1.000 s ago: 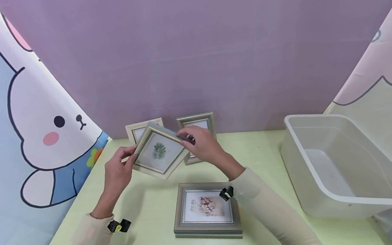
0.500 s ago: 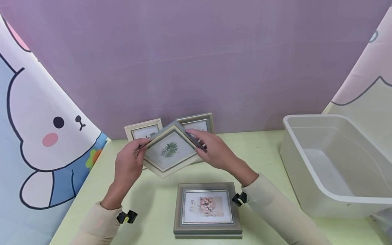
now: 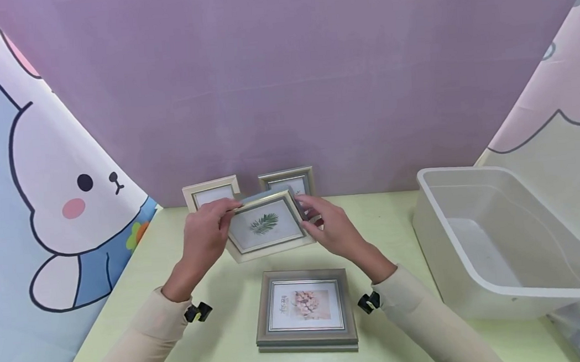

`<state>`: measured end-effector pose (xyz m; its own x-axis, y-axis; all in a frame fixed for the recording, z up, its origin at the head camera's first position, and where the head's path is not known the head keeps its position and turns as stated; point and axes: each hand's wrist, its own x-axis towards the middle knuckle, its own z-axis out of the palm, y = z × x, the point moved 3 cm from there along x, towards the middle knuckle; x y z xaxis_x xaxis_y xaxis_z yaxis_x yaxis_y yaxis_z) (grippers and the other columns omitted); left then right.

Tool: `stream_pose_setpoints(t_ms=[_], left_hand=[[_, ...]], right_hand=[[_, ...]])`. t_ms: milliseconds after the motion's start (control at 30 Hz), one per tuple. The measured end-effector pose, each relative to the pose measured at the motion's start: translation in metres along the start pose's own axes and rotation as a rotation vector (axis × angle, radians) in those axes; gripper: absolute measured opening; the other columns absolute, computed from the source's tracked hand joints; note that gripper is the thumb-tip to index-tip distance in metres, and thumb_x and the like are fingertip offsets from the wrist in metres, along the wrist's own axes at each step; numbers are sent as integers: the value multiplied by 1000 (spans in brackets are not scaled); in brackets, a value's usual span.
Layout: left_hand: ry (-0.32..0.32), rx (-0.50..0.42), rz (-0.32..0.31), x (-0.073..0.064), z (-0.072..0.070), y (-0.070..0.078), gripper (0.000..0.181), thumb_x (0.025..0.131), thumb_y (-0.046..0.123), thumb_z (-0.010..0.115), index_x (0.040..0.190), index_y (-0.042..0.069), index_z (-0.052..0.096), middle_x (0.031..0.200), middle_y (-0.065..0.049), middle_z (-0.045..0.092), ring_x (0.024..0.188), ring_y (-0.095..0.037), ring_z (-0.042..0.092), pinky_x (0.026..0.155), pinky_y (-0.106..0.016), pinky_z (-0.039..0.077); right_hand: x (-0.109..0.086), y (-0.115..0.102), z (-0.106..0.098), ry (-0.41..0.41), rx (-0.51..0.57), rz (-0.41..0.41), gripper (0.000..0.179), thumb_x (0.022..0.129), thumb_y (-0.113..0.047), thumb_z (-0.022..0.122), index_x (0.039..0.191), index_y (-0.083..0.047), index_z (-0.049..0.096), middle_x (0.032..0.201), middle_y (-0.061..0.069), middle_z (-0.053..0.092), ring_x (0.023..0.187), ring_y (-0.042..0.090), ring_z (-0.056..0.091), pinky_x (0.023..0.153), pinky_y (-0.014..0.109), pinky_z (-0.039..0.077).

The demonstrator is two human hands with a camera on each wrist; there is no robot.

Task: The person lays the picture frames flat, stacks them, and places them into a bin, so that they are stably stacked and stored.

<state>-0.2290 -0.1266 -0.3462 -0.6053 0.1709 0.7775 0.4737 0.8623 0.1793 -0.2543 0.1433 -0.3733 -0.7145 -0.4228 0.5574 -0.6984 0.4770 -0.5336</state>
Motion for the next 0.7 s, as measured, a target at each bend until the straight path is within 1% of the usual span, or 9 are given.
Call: stream_pose_setpoints(t_ms=[100, 167, 300, 400, 500, 567, 700], left_hand=[[-3, 27, 27, 3, 2, 8, 24, 90, 5, 72, 105, 22, 76, 109, -1, 78, 97, -26, 73, 60, -47, 43], [-16, 47, 47, 6, 4, 13, 22, 92, 6, 70, 106, 22, 76, 109, -1, 78, 99, -25, 72, 62, -48, 45], [-58, 88, 92, 9, 7, 22, 21, 96, 7, 66, 108, 23, 75, 109, 0, 78, 99, -26, 72, 63, -48, 47], [-76, 105, 131, 10, 10, 27, 26, 95, 3, 66, 109, 23, 75, 109, 0, 77, 98, -25, 72, 63, -47, 47], [-69, 115, 176, 11, 13, 33, 31, 93, -1, 66, 109, 23, 76, 107, 1, 77, 96, -24, 72, 62, -45, 46], [-50, 123, 205, 11, 16, 37, 33, 92, -3, 66, 107, 23, 76, 105, 1, 78, 94, -24, 73, 61, -44, 46], [-16, 143, 248, 11, 20, 44, 33, 92, -3, 64, 104, 25, 77, 103, 2, 78, 91, -22, 73, 57, -40, 43]], right_hand=[[-3, 2, -3, 26, 1, 1, 61, 91, 1, 71, 147, -8, 49, 117, 18, 70, 97, 29, 74, 75, 40, 64], [-6, 4, -5, 37, 7, 9, 64, 91, 2, 72, 149, -9, 47, 118, 19, 70, 97, 30, 74, 74, 40, 64], [-13, 8, -8, 46, 19, 31, 70, 91, 1, 73, 152, -10, 42, 118, 20, 69, 96, 31, 74, 74, 39, 64], [-18, 10, -8, 41, 40, 53, 73, 91, 0, 72, 154, -11, 39, 119, 20, 68, 96, 31, 74, 72, 39, 64], [-24, 13, -8, 42, 59, 74, 73, 91, -1, 72, 155, -13, 38, 120, 20, 68, 95, 30, 74, 69, 36, 63], [-27, 15, -8, 45, 77, 85, 72, 91, 0, 72, 155, -13, 40, 119, 20, 68, 95, 30, 74, 67, 32, 63], [-34, 19, -8, 59, 107, 112, 68, 91, 3, 71, 151, -12, 45, 116, 19, 68, 94, 30, 74, 67, 26, 62]])
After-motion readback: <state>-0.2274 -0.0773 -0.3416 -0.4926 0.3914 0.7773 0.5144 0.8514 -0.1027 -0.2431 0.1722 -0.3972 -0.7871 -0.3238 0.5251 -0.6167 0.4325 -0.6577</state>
